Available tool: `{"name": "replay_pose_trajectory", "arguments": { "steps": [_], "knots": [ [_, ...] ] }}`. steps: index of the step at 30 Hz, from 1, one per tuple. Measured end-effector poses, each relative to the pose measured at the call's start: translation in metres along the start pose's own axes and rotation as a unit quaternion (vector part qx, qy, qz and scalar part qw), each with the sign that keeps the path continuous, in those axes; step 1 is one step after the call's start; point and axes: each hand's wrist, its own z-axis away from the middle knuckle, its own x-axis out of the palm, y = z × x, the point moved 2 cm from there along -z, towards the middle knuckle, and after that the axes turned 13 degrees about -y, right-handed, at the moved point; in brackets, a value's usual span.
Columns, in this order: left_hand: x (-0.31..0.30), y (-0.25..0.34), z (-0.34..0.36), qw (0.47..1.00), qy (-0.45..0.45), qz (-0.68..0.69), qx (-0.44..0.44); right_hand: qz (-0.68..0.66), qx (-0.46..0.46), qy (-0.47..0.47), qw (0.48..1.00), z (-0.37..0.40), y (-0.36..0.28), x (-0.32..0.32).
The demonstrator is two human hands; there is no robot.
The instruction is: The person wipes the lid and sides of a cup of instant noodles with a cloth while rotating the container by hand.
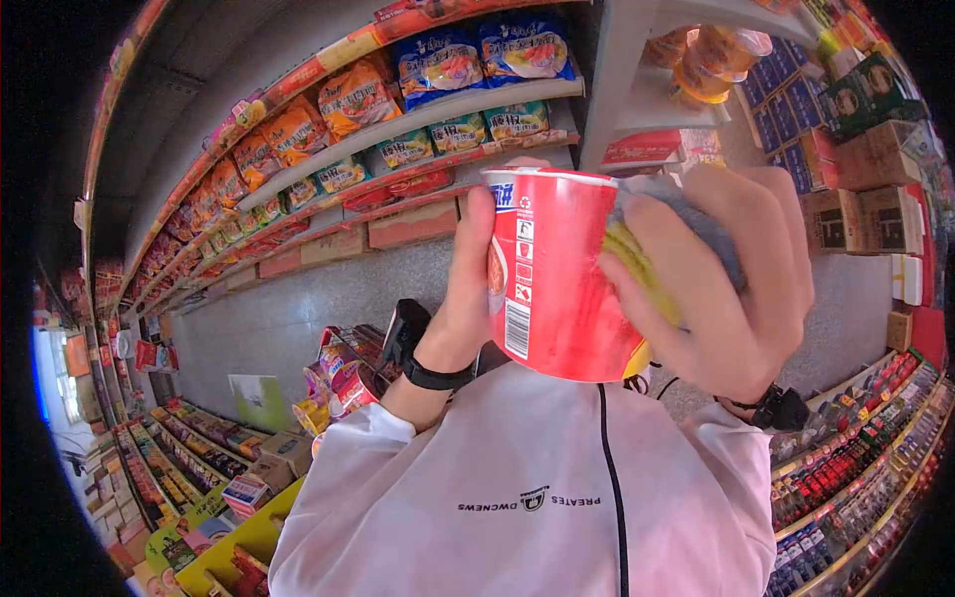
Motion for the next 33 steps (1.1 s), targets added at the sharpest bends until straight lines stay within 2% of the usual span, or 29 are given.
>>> {"name": "replay_pose_trajectory", "arguments": {
  "steps": [2,4,6,8,10,13,16,18,20,23,26,27,28,30,31,33],
  "knots": [
    [-0.005,-0.003,0.001,1.000,0.009,-0.021,-0.002,0.010,0.011,-0.011,1.000,-0.004,-0.005,0.004],
    [-0.007,-0.006,-0.001,0.999,-0.016,0.044,0.012,0.009,0.005,-0.011,1.000,-0.007,-0.010,0.009],
    [-0.002,-0.002,0.002,0.999,0.013,0.045,0.018,-0.002,-0.002,-0.001,1.000,-0.005,-0.015,0.014],
    [-0.002,0.003,0.004,0.999,0.044,0.007,-0.018,0.003,-0.028,0.001,1.000,-0.001,-0.022,0.017],
    [0.001,0.004,0.005,0.998,0.025,0.044,-0.030,0.009,-0.049,-0.041,0.998,0.005,-0.030,0.015],
    [-0.002,0.005,0.008,0.996,0.042,0.073,-0.042,0.005,-0.073,-0.016,0.997,0.019,-0.036,0.018],
    [0.002,0.007,0.007,0.990,0.063,0.124,-0.016,-0.025,-0.057,-0.002,0.998,0.032,-0.037,0.016],
    [-0.001,0.005,0.007,0.987,0.061,0.146,-0.012,-0.056,-0.036,0.055,0.996,0.039,-0.035,0.016],
    [-0.003,0.004,0.008,0.984,0.061,0.168,-0.010,-0.062,-0.038,0.057,0.996,0.040,-0.032,0.011],
    [0.001,0.006,0.006,0.987,0.053,0.145,-0.044,-0.048,-0.044,0.104,0.992,0.045,-0.032,0.012],
    [0.006,0.007,0.012,0.988,0.050,0.140,-0.041,-0.077,-0.022,0.093,0.992,0.052,-0.036,0.007],
    [0.009,0.011,0.013,0.987,0.024,0.157,-0.011,-0.059,-0.008,0.118,0.991,0.055,-0.038,0.011],
    [0.012,0.012,0.015,0.985,-0.004,0.173,0.019,-0.063,-0.009,0.114,0.991,0.056,-0.036,0.011],
    [0.012,0.012,0.015,0.984,-0.015,0.175,0.028,-0.064,-0.051,0.106,0.991,0.058,-0.028,0.006],
    [0.013,0.013,0.014,0.978,-0.033,0.204,0.032,-0.073,-0.052,0.063,0.994,0.058,-0.026,0.000],
    [0.011,0.012,0.015,0.970,-0.051,0.234,0.039,-0.071,-0.050,0.055,0.995,0.056,-0.026,-0.001]
  ]
}}
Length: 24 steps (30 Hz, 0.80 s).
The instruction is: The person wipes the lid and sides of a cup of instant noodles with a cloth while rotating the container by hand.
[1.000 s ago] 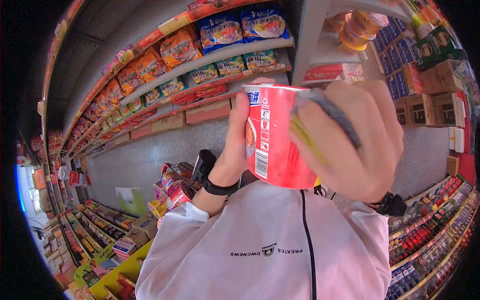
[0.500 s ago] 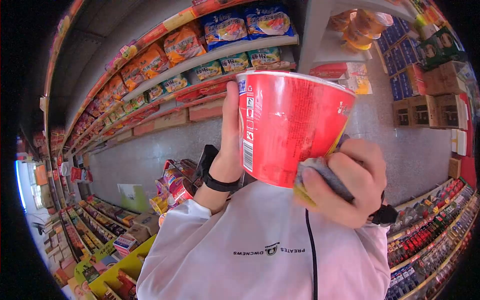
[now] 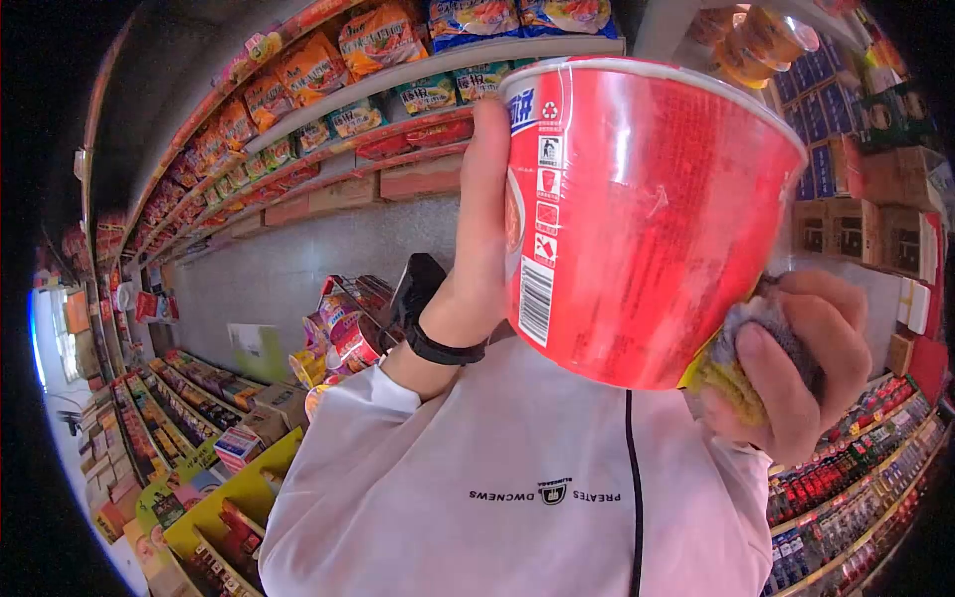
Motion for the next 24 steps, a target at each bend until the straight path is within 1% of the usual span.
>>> {"name": "replay_pose_trajectory", "arguments": {
  "steps": [3,4,5,7,9,10,13,14,15,18,19,21,23,24],
  "knots": [
    [-0.004,-0.001,0.005,1.000,0.001,-0.027,-0.014,0.022,-0.010,-0.019,1.000,-0.010,0.007,-0.006],
    [0.001,-0.001,0.006,0.989,0.061,-0.132,-0.023,0.042,-0.025,-0.034,0.998,-0.015,0.011,-0.009],
    [0.003,-0.002,0.005,0.965,0.120,-0.231,-0.027,0.046,-0.038,-0.043,0.997,-0.021,0.016,-0.012],
    [0.004,-0.006,0.003,0.976,0.109,-0.188,-0.008,0.037,-0.045,-0.086,0.995,-0.036,0.023,-0.017],
    [0.008,-0.008,0.002,0.973,0.103,-0.207,-0.001,0.039,-0.062,-0.103,0.992,-0.051,0.031,-0.015],
    [0.000,-0.009,0.002,0.980,0.075,-0.183,-0.004,0.043,-0.069,-0.106,0.991,-0.056,0.035,-0.011],
    [-0.008,-0.007,0.006,0.977,0.087,-0.193,0.001,0.033,-0.078,-0.101,0.991,-0.066,0.035,0.000],
    [-0.004,-0.005,0.007,0.971,0.091,-0.219,0.013,0.024,-0.056,-0.107,0.992,-0.066,0.033,0.004],
    [-0.006,-0.004,0.007,0.972,0.094,-0.217,0.015,0.015,-0.033,-0.112,0.993,-0.067,0.031,0.007],
    [-0.009,-0.001,0.006,0.976,0.119,-0.179,0.023,0.011,-0.047,-0.142,0.989,-0.066,0.013,0.012],
    [-0.009,0.000,0.007,0.976,0.123,-0.178,0.023,0.007,-0.046,-0.143,0.989,-0.063,0.007,0.018],
    [-0.010,0.003,0.007,0.977,0.117,-0.176,0.029,0.028,-0.059,-0.094,0.993,-0.050,-0.006,0.027],
    [-0.009,0.002,0.007,0.976,0.115,-0.179,0.035,0.036,-0.066,-0.106,0.991,-0.043,-0.009,0.030],
    [-0.010,0.001,0.006,0.972,0.128,-0.192,0.037,0.050,-0.056,-0.064,0.995,-0.040,-0.010,0.034]
  ]
}}
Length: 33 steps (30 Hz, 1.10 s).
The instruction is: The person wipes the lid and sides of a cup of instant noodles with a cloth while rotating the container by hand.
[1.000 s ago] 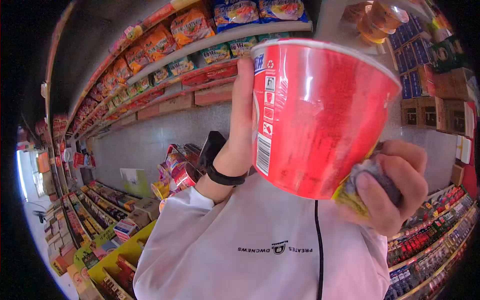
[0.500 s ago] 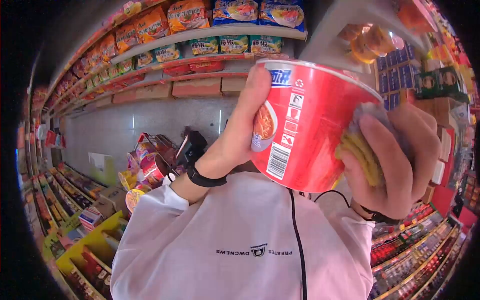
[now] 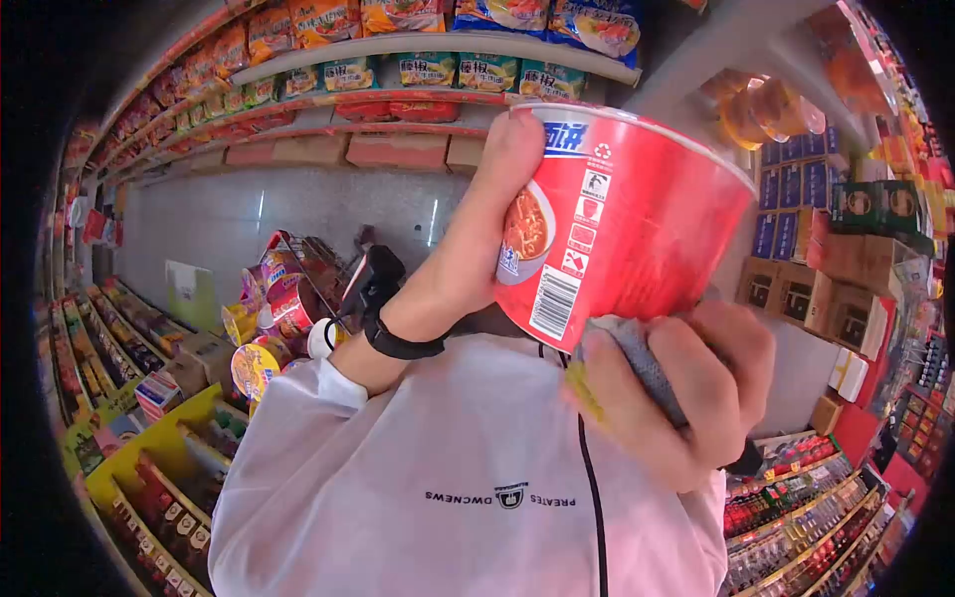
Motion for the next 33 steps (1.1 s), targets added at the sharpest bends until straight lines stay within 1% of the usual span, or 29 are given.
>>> {"name": "replay_pose_trajectory", "arguments": {
  "steps": [1,3,5,6,7,9,10,11,13,14,15,17,18,19,21,22,23,25,26,28,30,31,32,33],
  "knots": [
    [0.000,-0.002,-0.001,1.000,0.014,-0.014,0.002,0.014,0.013,0.042,0.999,0.001,-0.002,0.002],
    [0.001,-0.006,-0.002,1.000,0.008,0.002,-0.006,0.023,0.038,0.037,0.998,-0.001,-0.006,0.001],
    [0.007,-0.002,-0.005,1.000,-0.001,0.005,-0.021,0.067,0.028,0.036,0.997,-0.001,-0.007,-0.001],
    [0.010,-0.001,-0.006,0.998,0.027,-0.052,0.000,0.076,0.019,0.042,0.996,-0.001,-0.006,-0.001],
    [0.013,-0.001,-0.007,0.998,0.018,-0.053,-0.002,0.083,0.023,0.043,0.995,0.002,-0.005,-0.002],
    [0.013,0.003,-0.007,0.999,-0.030,-0.015,-0.008,0.041,0.042,0.079,0.995,0.007,-0.003,-0.002],
    [0.007,0.004,-0.009,0.999,-0.021,-0.039,-0.004,0.009,0.025,0.095,0.995,0.011,0.002,-0.003],
    [0.004,0.004,-0.009,0.999,-0.023,-0.043,-0.005,0.010,0.026,0.099,0.995,0.016,0.006,-0.004],
    [0.002,0.001,-0.012,0.987,-0.071,0.136,-0.041,-0.028,0.015,0.124,0.992,0.030,0.012,-0.003],
    [0.005,0.002,-0.010,0.979,-0.088,0.176,-0.045,-0.036,0.012,0.139,0.990,0.034,0.014,0.000],
    [0.004,0.002,-0.011,0.979,-0.092,0.174,-0.049,-0.030,0.016,0.142,0.989,0.037,0.016,0.001],
    [-0.002,-0.003,-0.012,0.964,-0.083,0.247,-0.050,-0.065,0.009,0.145,0.987,0.043,0.019,0.000],
    [-0.011,-0.009,-0.014,0.972,-0.083,0.211,-0.061,-0.071,0.020,0.144,0.987,0.043,0.019,-0.002],
    [-0.015,-0.012,-0.014,0.972,-0.086,0.206,-0.067,-0.067,0.025,0.149,0.986,0.041,0.019,-0.004],
    [-0.017,-0.016,-0.010,0.978,-0.095,0.165,-0.082,-0.039,0.046,0.144,0.988,0.032,0.021,-0.010],
    [-0.011,-0.014,-0.009,0.972,-0.099,0.195,-0.087,-0.031,0.045,0.147,0.988,0.027,0.024,-0.013],
    [-0.011,-0.015,-0.010,0.972,-0.102,0.192,-0.094,-0.027,0.051,0.151,0.987,0.025,0.024,-0.015],
    [-0.010,-0.015,-0.014,0.974,-0.143,0.170,-0.041,-0.020,0.056,0.121,0.991,0.020,0.025,-0.017],
    [-0.008,-0.014,-0.014,0.974,-0.146,0.167,-0.045,-0.029,0.034,0.085,0.995,0.020,0.032,-0.024],
    [-0.006,-0.009,-0.012,0.992,-0.120,0.020,-0.020,-0.025,0.053,0.074,0.996,0.013,0.033,-0.029],
    [0.000,-0.010,-0.010,0.993,-0.116,0.010,-0.019,-0.021,0.070,0.041,0.996,0.010,0.035,-0.034],
    [0.001,-0.010,-0.009,0.994,-0.109,0.002,-0.018,-0.020,0.071,0.043,0.996,0.009,0.036,-0.035],
    [-0.002,-0.011,-0.009,0.988,-0.149,0.021,-0.019,-0.019,0.065,0.045,0.997,0.008,0.038,-0.035],
    [-0.001,-0.011,-0.008,0.988,-0.150,0.018,-0.018,-0.017,0.059,0.048,0.997,0.006,0.040,-0.035]
  ]
}}
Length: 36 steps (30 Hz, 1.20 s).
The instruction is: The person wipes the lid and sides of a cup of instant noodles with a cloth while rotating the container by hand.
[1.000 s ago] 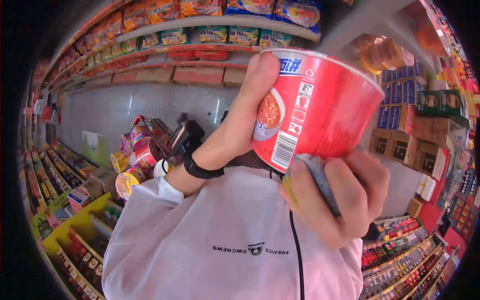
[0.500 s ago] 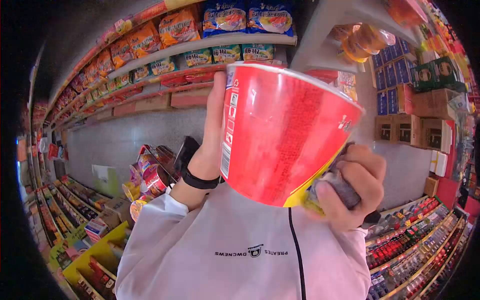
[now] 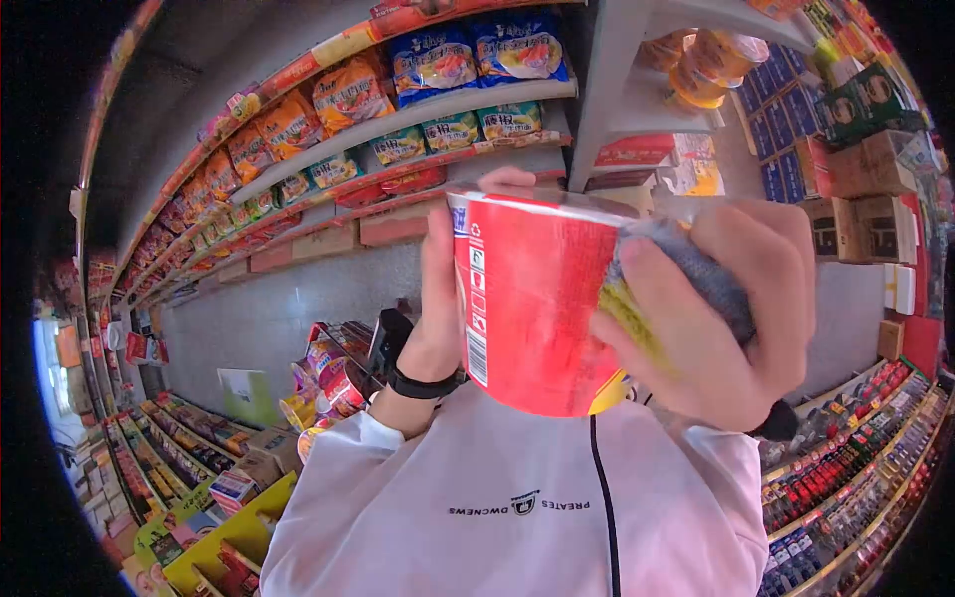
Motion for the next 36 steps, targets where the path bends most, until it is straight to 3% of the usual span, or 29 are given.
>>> {"name": "replay_pose_trajectory", "arguments": {
  "steps": [6,7,10,14,17,20,21,26,29,31,36],
  "knots": [
    [-0.013,-0.009,0.005,0.998,0.026,-0.049,0.006,0.037,-0.011,-0.033,0.999,-0.016,0.005,-0.005],
    [-0.016,-0.011,0.005,0.995,0.022,-0.099,0.012,0.036,-0.029,0.017,0.999,-0.017,0.005,0.002],
    [-0.007,-0.005,0.009,0.986,0.003,-0.163,0.023,0.042,-0.026,0.029,0.998,-0.022,0.000,0.007],
    [-0.003,-0.005,0.009,0.992,0.014,-0.129,-0.005,0.001,-0.028,0.041,0.999,-0.024,0.005,0.007],
    [0.003,-0.005,0.007,0.991,0.096,-0.096,-0.005,-0.016,-0.015,0.021,1.000,-0.016,0.010,0.003],
    [-0.012,-0.008,0.002,0.996,0.067,-0.065,-0.001,-0.051,0.006,-0.035,0.998,-0.004,0.014,-0.007],
    [-0.007,-0.010,0.001,0.997,0.053,0.057,-0.001,-0.060,0.014,-0.015,0.998,0.002,0.015,-0.004],
    [-0.006,-0.015,0.001,0.996,0.044,0.072,-0.028,-0.085,0.012,0.015,0.996,0.020,0.022,-0.004],
    [-0.014,-0.022,0.000,0.993,0.091,0.055,-0.043,-0.068,0.012,0.027,0.997,0.022,0.016,-0.002],
    [-0.027,-0.035,-0.002,0.998,-0.005,0.055,-0.029,-0.058,0.020,0.036,0.997,0.022,0.013,-0.001],
    [-0.013,-0.026,-0.004,0.997,0.016,0.058,-0.048,-0.036,0.017,0.059,0.997,0.013,0.006,-0.006]
  ]
}}
